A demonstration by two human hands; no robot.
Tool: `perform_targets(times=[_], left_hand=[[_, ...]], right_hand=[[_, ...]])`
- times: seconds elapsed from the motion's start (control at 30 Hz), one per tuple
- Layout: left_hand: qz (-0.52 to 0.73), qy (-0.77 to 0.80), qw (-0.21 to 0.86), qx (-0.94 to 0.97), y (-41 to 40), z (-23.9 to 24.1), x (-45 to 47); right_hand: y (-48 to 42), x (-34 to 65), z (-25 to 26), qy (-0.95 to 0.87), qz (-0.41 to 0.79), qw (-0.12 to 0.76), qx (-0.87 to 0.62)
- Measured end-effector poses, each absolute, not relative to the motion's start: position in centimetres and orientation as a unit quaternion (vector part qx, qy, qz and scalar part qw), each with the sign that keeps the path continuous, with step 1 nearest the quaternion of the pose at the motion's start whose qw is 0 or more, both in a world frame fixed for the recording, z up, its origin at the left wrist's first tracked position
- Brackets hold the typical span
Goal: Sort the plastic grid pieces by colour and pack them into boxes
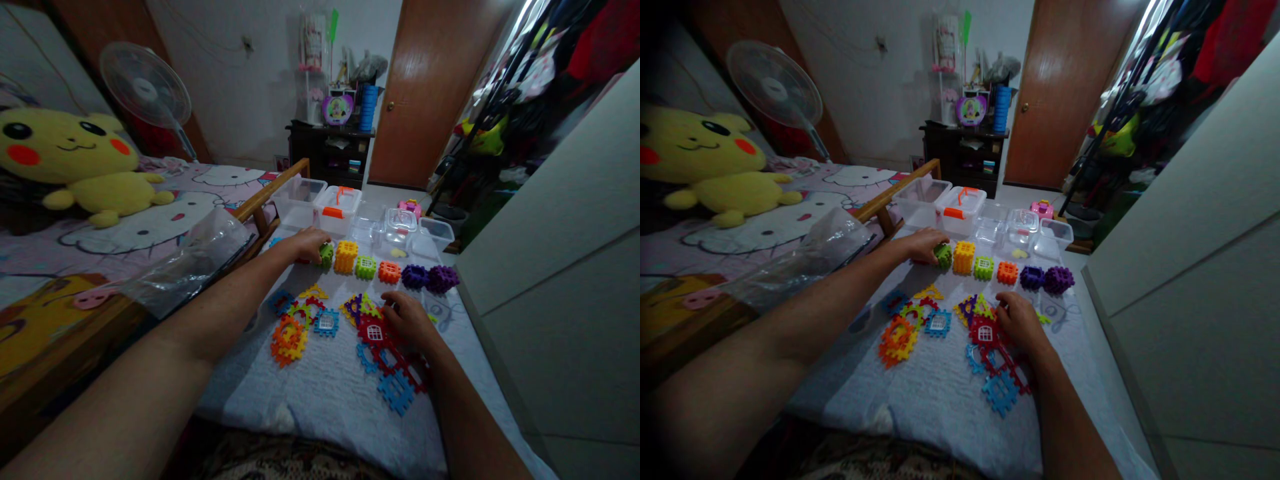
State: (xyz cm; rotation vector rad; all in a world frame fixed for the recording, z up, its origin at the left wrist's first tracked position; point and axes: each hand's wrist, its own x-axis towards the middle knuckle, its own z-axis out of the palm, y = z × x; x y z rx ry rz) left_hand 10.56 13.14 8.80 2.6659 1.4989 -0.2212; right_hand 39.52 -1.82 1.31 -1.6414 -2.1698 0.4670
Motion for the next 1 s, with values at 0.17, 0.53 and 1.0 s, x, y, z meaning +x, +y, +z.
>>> perform_targets(times=[0.17,0.53,1.0], left_hand=[[-0.092,0.49,0.032,0.866,13.2,8.7,10.7],[0.082,0.478,-0.005,0.875,9.0,9.7,9.1],[0.111,0.622,0.155,0.759,-2.4,2.5,1.6]], right_hand=[[-1.8,39.5,1.3,-0.769,0.17,0.193,-0.585],[-1.9,39.6,1.5,-0.764,0.179,0.191,-0.589],[-1.6,39.8,1.0,-0.761,0.176,0.208,-0.589]])
